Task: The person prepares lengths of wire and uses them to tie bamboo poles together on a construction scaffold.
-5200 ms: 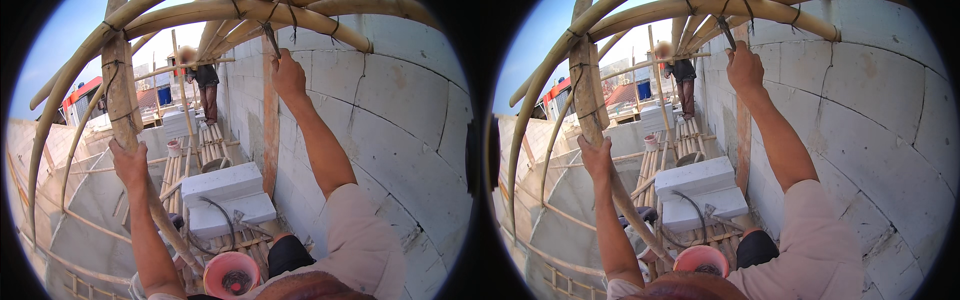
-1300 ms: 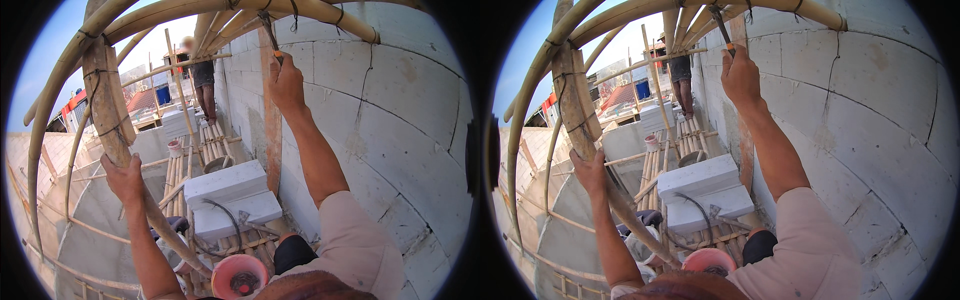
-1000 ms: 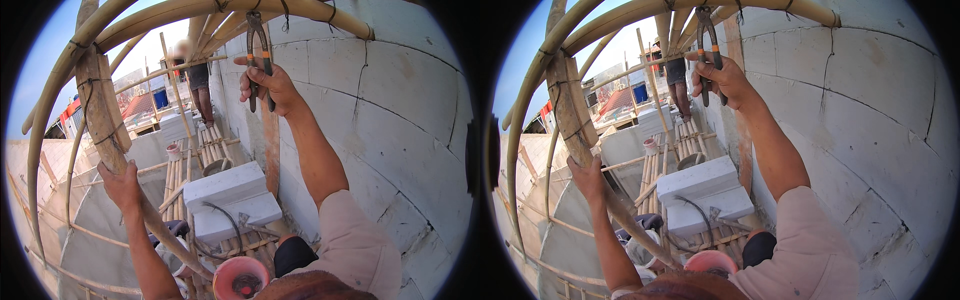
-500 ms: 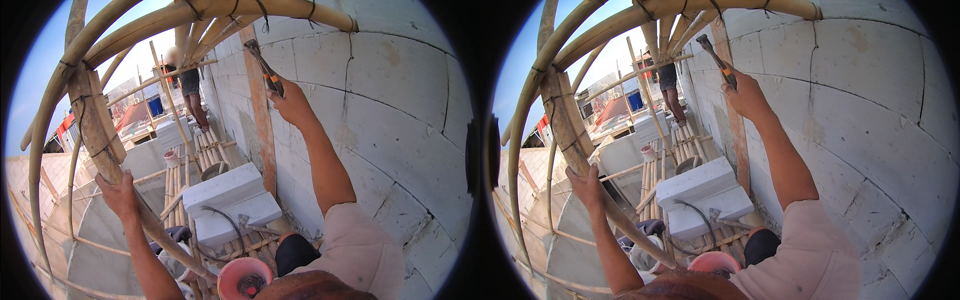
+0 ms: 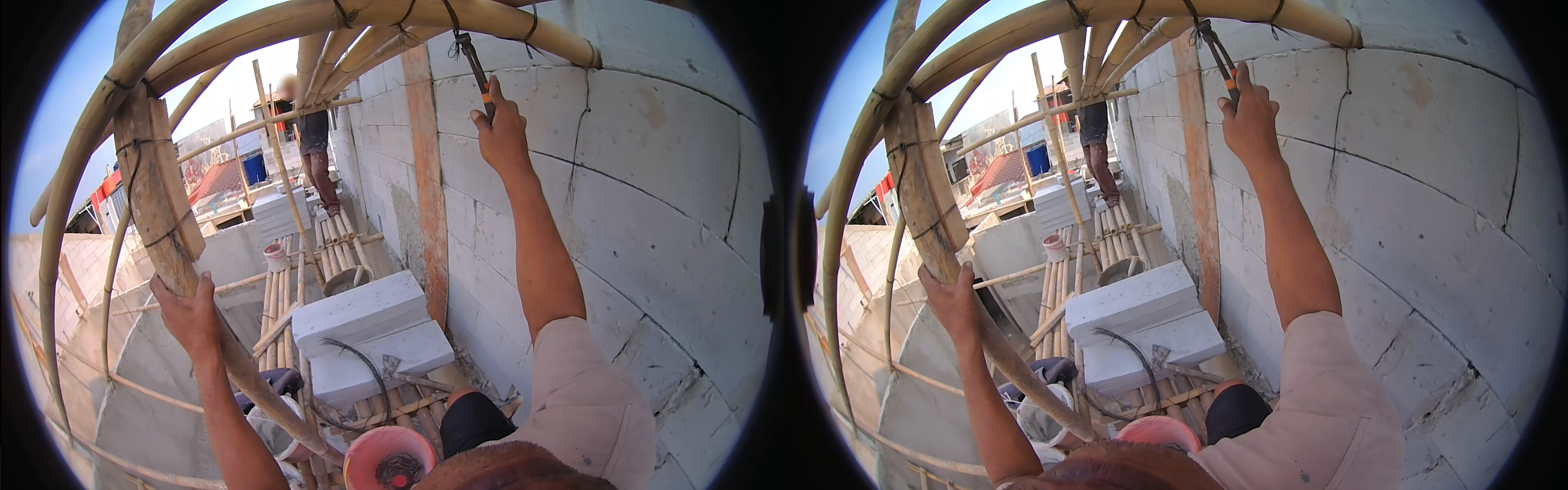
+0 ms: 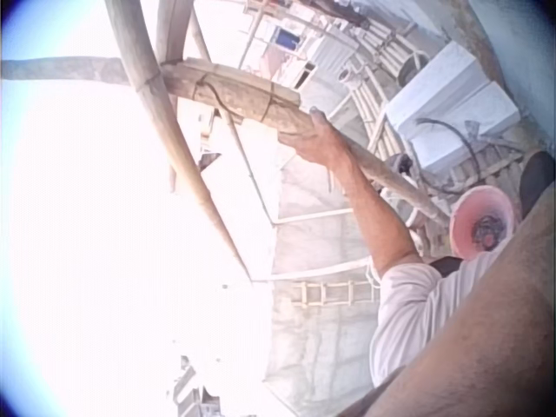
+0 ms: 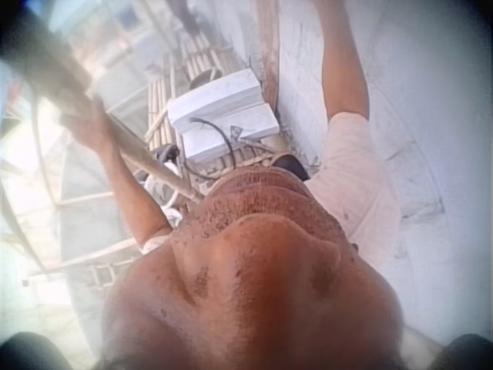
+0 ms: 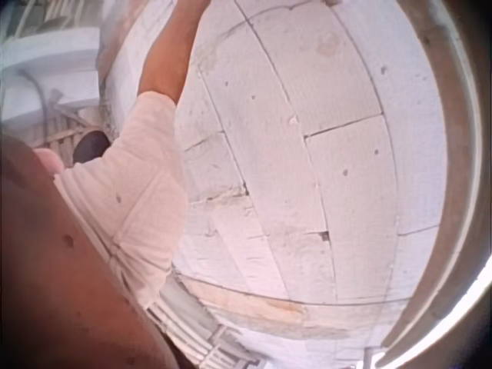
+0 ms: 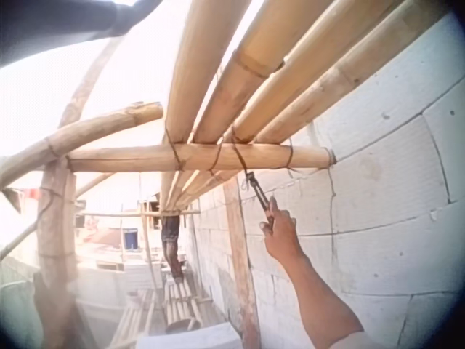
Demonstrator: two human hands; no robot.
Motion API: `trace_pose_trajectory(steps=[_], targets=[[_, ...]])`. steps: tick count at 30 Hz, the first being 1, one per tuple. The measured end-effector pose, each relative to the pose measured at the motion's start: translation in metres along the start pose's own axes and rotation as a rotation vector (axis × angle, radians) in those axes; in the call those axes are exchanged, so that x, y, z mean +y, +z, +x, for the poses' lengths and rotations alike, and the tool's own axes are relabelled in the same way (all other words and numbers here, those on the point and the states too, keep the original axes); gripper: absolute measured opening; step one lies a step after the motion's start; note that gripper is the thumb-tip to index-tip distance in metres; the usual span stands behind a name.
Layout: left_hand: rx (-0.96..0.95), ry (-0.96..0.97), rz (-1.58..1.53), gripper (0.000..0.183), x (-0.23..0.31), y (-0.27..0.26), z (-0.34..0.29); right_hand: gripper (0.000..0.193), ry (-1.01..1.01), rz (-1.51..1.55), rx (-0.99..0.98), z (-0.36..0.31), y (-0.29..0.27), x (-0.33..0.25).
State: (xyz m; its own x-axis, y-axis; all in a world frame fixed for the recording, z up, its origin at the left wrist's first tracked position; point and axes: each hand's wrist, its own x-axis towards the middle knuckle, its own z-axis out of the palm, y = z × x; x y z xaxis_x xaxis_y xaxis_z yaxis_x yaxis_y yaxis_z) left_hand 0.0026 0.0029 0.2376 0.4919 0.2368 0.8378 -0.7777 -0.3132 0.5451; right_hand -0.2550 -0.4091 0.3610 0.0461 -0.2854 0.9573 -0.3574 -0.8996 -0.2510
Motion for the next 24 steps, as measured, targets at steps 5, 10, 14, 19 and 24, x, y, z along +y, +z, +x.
trace_pose_trajectory(steps=[5,10,14,19,24], targets=[[-0.02,-0.01,-0.006,0.071,0.007,0.0,-0.001,0.075,-0.111,-0.164,0.139,0.005,0.018,0.015],[0.02,0.018,0.027,0.068,-0.002,0.003,-0.001,0.053,0.082,-0.359,0.247,-0.002,0.015,-0.012],[0.004,-0.016,0.021,0.067,0.004,0.002,0.0,0.033,0.007,-0.489,0.306,-0.009,0.004,-0.008],[0.012,-0.017,0.04,0.068,0.0,-0.002,0.0,0.04,0.473,1.445,-0.519,-0.026,0.001,-0.035],[-0.037,-0.055,0.028,0.078,0.004,0.001,0.0,0.034,0.448,1.675,-0.57,-0.026,-0.005,-0.05]])
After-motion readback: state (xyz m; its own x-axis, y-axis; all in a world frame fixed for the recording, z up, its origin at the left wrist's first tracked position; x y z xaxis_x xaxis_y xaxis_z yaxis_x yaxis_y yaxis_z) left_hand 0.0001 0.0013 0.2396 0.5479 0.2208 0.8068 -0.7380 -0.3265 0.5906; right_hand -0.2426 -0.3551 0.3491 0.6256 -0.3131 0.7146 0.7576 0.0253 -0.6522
